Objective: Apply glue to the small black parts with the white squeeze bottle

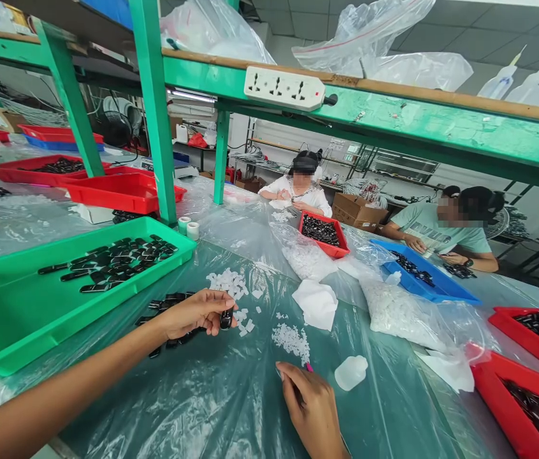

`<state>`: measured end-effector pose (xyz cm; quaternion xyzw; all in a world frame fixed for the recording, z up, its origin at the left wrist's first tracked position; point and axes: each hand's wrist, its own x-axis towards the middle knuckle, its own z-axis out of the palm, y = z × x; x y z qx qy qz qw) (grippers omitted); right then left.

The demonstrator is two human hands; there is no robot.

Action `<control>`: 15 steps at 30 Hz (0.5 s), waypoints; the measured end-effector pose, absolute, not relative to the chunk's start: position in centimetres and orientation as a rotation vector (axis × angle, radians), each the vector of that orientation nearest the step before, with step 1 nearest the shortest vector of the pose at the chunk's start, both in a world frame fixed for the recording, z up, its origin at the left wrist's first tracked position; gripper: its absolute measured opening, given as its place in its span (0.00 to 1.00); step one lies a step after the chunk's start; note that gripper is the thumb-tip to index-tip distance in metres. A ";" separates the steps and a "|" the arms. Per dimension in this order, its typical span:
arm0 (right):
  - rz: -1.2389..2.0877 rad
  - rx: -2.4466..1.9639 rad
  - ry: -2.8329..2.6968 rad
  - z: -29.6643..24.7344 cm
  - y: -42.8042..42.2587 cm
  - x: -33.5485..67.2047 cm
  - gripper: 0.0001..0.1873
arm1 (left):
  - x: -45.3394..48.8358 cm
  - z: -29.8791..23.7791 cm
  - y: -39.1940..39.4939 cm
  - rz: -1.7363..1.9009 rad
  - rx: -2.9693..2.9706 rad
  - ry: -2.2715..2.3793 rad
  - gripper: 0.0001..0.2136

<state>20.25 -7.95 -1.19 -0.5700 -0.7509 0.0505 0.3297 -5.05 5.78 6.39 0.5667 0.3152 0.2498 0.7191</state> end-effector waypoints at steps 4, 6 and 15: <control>-0.058 -1.427 -1.967 -0.9 -8.2 21.1 0.13 | -4.9 6.5 5.6 0.508 1.194 0.668 0.17; -0.208 -1.378 -1.937 -0.3 -8.5 21.8 0.14 | -4.8 6.3 5.4 0.494 1.166 0.643 0.18; -0.209 -1.651 -1.265 3.6 -9.3 27.1 0.29 | -1.7 3.9 3.2 0.486 1.295 0.646 0.20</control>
